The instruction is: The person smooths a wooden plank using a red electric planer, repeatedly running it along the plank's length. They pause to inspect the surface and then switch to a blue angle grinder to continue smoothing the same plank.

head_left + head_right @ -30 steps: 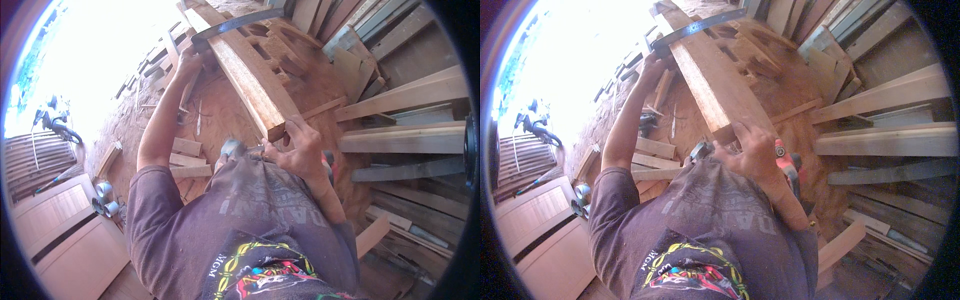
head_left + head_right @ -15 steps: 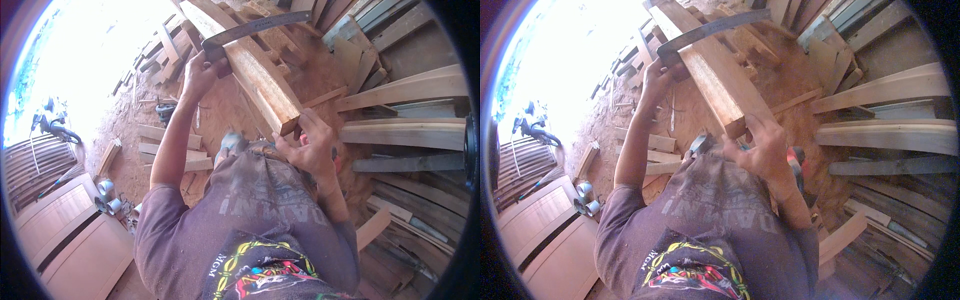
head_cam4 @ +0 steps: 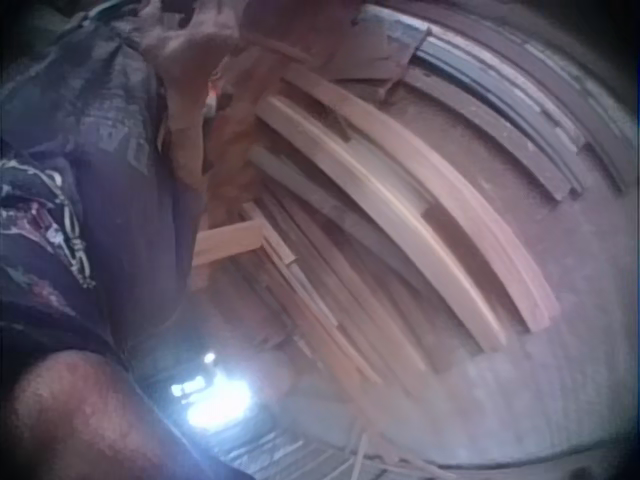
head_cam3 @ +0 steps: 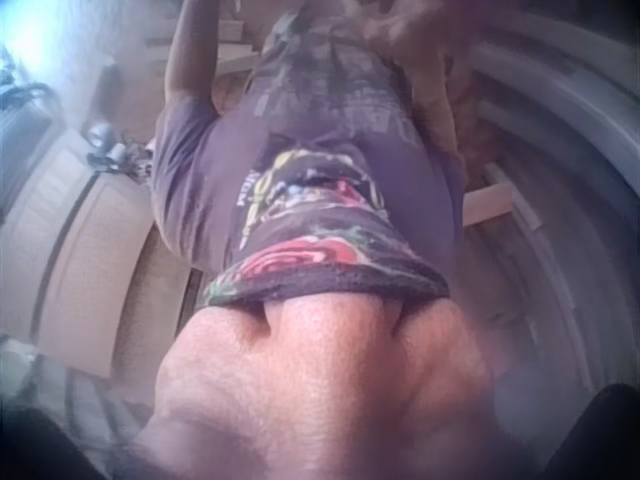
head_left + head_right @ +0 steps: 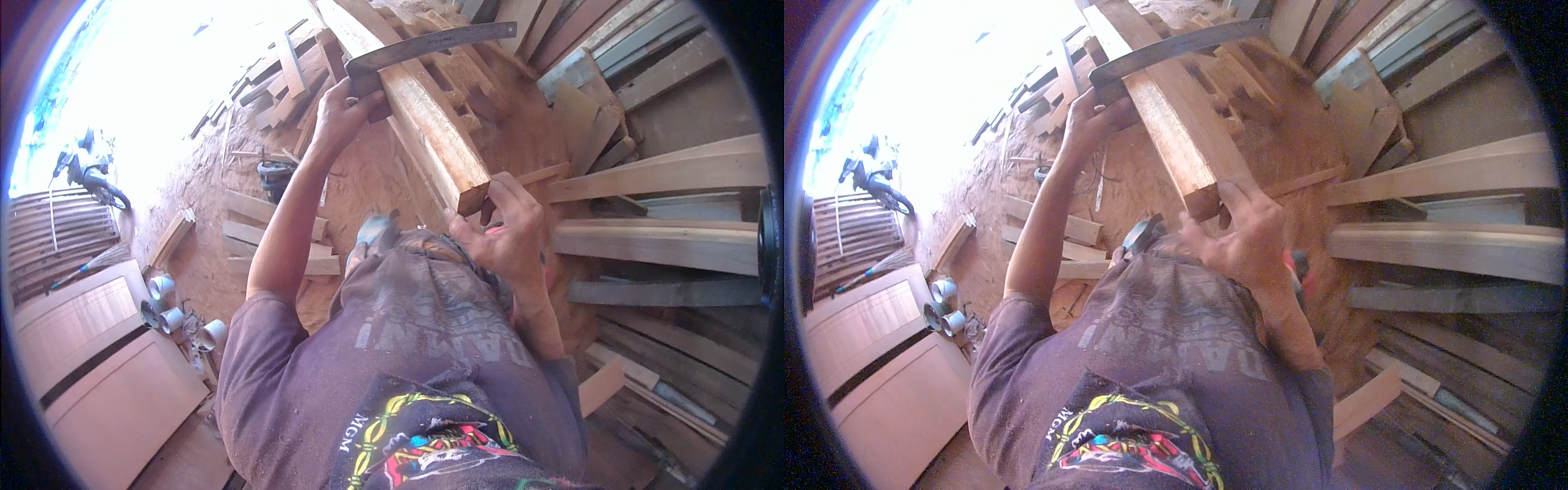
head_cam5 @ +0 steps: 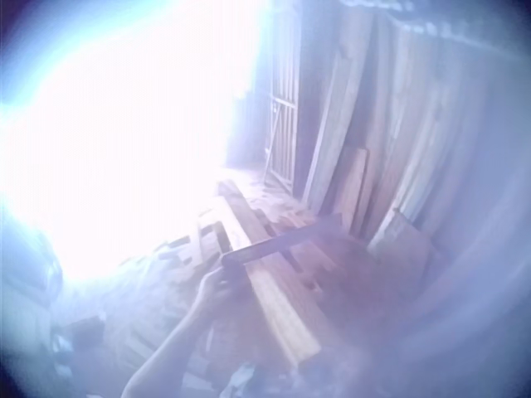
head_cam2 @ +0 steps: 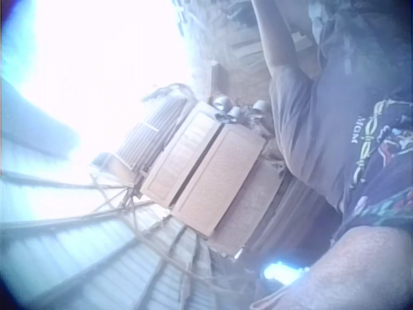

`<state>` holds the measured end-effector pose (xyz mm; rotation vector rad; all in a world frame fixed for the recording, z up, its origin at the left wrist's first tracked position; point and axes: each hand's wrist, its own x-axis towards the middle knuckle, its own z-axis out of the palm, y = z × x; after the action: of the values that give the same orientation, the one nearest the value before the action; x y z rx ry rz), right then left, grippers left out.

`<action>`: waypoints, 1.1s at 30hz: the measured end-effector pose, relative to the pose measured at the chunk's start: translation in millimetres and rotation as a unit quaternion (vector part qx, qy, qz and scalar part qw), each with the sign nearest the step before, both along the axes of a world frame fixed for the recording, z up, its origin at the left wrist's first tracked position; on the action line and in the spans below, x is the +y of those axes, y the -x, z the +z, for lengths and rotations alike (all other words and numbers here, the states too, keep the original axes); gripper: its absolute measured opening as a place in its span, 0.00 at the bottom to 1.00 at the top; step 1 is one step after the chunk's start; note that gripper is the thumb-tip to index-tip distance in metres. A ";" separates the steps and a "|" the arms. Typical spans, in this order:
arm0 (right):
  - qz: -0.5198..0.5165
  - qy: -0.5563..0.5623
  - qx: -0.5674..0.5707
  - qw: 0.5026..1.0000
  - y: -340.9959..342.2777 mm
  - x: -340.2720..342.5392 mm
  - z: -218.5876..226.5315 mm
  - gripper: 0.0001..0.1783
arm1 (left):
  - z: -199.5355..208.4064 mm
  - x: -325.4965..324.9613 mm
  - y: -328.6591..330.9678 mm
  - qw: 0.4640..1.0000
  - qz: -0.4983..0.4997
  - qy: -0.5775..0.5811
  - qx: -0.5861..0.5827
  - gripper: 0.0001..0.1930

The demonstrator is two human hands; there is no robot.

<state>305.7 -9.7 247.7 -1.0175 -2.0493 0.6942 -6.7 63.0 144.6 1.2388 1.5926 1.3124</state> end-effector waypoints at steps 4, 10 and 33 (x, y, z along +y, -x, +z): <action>0.009 -0.025 0.006 1.000 6.7 9.2 16.1 0.15 | 45.5 -17.8 -21.5 1.000 0.007 0.013 0.001 0.18; 0.022 -0.034 0.019 0.999 9.7 17.7 24.2 0.15 | 56.9 -18.1 -19.9 0.999 -0.020 0.034 -0.001 0.19; 0.015 -0.051 0.044 0.998 21.2 22.9 35.6 0.14 | 74.3 -31.8 -28.8 0.999 -0.033 -0.008 -0.026 0.19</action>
<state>284.5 13.2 283.3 -0.8841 -2.0062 0.6308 22.0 31.2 218.9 1.2470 1.4943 1.3077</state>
